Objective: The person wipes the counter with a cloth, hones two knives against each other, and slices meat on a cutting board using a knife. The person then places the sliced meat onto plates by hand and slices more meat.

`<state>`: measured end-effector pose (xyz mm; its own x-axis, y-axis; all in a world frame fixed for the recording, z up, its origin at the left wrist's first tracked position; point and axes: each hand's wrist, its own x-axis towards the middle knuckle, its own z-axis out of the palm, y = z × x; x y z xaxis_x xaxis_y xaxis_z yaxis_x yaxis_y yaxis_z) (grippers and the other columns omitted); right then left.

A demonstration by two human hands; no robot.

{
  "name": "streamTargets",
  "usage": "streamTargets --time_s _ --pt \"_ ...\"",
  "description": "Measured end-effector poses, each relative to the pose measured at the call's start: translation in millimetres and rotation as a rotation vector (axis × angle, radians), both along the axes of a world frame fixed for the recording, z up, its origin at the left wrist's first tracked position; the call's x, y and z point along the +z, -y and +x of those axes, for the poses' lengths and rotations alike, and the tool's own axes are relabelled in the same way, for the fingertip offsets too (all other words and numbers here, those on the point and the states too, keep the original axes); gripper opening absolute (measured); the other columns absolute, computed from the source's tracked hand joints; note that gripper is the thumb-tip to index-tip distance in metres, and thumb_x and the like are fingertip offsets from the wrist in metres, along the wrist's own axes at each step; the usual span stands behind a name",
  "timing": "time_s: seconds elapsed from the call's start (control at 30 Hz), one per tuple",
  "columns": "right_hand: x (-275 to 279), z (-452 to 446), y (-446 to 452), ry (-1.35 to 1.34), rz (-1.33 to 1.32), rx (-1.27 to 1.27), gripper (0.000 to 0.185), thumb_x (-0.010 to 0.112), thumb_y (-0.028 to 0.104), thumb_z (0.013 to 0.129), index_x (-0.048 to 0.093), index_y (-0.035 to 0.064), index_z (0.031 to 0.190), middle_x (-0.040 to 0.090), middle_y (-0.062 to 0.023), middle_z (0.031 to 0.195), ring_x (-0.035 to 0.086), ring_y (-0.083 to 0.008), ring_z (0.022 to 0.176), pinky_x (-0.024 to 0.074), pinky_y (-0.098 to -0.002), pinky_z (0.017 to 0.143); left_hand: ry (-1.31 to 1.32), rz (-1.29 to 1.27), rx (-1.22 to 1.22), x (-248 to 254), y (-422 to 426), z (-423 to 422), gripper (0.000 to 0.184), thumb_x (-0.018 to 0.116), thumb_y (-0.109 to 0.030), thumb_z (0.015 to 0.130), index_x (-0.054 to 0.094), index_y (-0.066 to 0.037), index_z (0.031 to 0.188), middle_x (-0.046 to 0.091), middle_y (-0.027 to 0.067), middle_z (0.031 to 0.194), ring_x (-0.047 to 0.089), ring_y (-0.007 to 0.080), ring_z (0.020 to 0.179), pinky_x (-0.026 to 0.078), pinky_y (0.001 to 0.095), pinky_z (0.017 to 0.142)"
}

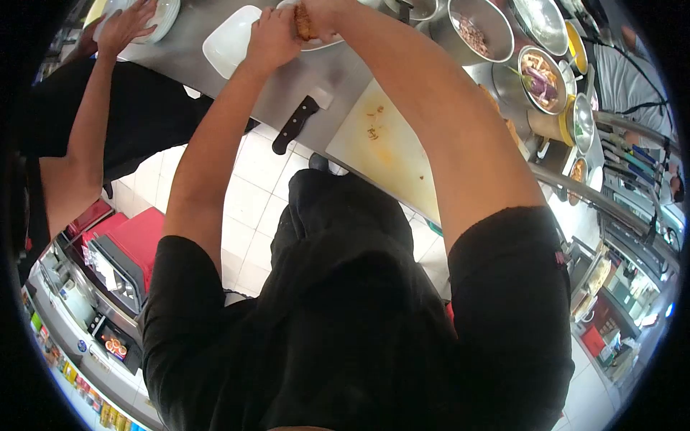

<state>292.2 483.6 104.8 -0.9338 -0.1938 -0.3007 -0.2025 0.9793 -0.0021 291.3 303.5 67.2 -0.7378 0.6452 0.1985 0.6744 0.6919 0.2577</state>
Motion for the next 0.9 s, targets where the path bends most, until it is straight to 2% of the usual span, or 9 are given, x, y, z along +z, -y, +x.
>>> streamTargets --time_s 0.27,0.4,0.43,0.5,0.57,0.67,0.73,0.83,0.9 --pt "13.7 13.5 6.9 -0.041 -0.076 -0.080 0.060 0.076 0.035 0.083 0.060 0.0140 0.136 0.069 -0.0176 0.129 0.072 -0.0362 0.113 0.0588 -0.0454 0.097 0.054 -0.046 0.042 -1.1 -2.9 -1.2 0.061 0.077 -0.024 0.081 0.060 -0.008 0.137 0.066 0.0114 0.132 0.054 0.0343 0.131 0.045 0.0522 0.109" --pt "71.6 59.1 13.6 -0.128 -0.182 -0.316 0.063 0.073 0.037 0.085 0.058 0.0149 0.142 0.067 -0.0175 0.136 0.072 -0.0363 0.115 0.0589 -0.0452 0.099 0.109 -0.050 0.049 8.4 -0.8 -1.0 0.067 0.079 -0.028 0.082 0.058 -0.011 0.143 0.065 0.0116 0.136 0.053 0.0343 0.134 0.045 0.0531 0.109" --pt "91.9 78.4 11.5 -0.140 -0.196 -0.361 0.072 0.073 0.036 0.087 0.050 0.0159 0.152 0.062 -0.0191 0.145 0.071 -0.0378 0.117 0.0584 -0.0450 0.101 0.124 -0.045 0.053 8.5 -0.3 -2.2 0.068 0.079 -0.029 0.082 0.057 -0.012 0.145 0.064 0.0117 0.137 0.052 0.0343 0.134 0.045 0.0532 0.110" --pt "58.7 133.0 -18.4 -0.508 -0.336 -0.219 0.062 0.081 0.025 0.086 0.058 0.0096 0.142 0.069 -0.0172 0.120 0.069 -0.0356 0.113 0.0587 -0.0460 0.092 0.074 -0.062 0.043 4.4 1.9 -2.6 0.070 0.079 -0.030 0.083 0.057 -0.011 0.146 0.064 0.0122 0.138 0.052 0.0343 0.134 0.045 0.0533 0.110" --pt "63.8 206.1 -26.6 -0.500 -0.485 -0.326 0.055 0.076 0.026 0.093 0.062 0.0078 0.143 0.069 -0.0164 0.126 0.070 -0.0326 0.114 0.0589 -0.0425 0.092 0.074 -0.084 0.024 8.6 0.9 -7.6 0.071 0.079 -0.031 0.083 0.056 -0.010 0.146 0.064 0.0126 0.140 0.052 0.0345 0.135 0.045 0.0535 0.110" --pt "61.5 322.9 -39.4 -0.477 -0.599 -0.807 0.046 0.078 0.022 0.091 0.069 0.0046 0.133 0.071 -0.0185 0.127 0.070 -0.0339 0.116 0.0558 -0.0422 0.099 0.153 -0.116 -0.004 21.5 -4.4 -8.4 0.070 0.080 -0.032 0.083 0.057 -0.008 0.145 0.063 0.0131 0.142 0.051 0.0357 0.136 0.045 0.0536 0.110" --pt "27.2 413.4 -64.4 -0.623 -0.448 -1.030 0.045 0.078 0.018 0.091 0.069 0.0020 0.132 0.070 -0.0201 0.127 0.068 -0.0364 0.118 0.0536 -0.0440 0.102 0.165 -0.138 -0.007 18.5 -3.2 -12.3 0.070 0.080 -0.032 0.082 0.057 -0.007 0.143 0.062 0.0133 0.144 0.050 0.0368 0.138 0.045 0.0535 0.111" --pt "2.2 532.8 -95.2 -0.613 -0.074 -1.123 0.056 0.079 0.020 0.089 0.061 0.0005 0.139 0.065 -0.0254 0.131 0.063 -0.0424 0.122 0.0497 -0.0485 0.107 0.174 -0.205 0.053 27.7 -9.1 -8.6 0.069 0.081 -0.030 0.081 0.057 -0.006 0.141 0.061 0.0138 0.145 0.048 0.0387 0.139 0.043 0.0534 0.112" --pt "3.9 571.9 -90.7 -0.423 0.032 -1.313 0.065 0.079 0.025 0.086 0.059 0.0009 0.143 0.063 -0.0261 0.134 0.063 -0.0438 0.121 0.0504 -0.0493 0.106 0.164 -0.189 0.060 30.8 -9.4 -7.0 0.068 0.081 -0.028 0.081 0.056 -0.006 0.140 0.061 0.0144 0.145 0.048 0.0394 0.139 0.043 0.0537 0.112"
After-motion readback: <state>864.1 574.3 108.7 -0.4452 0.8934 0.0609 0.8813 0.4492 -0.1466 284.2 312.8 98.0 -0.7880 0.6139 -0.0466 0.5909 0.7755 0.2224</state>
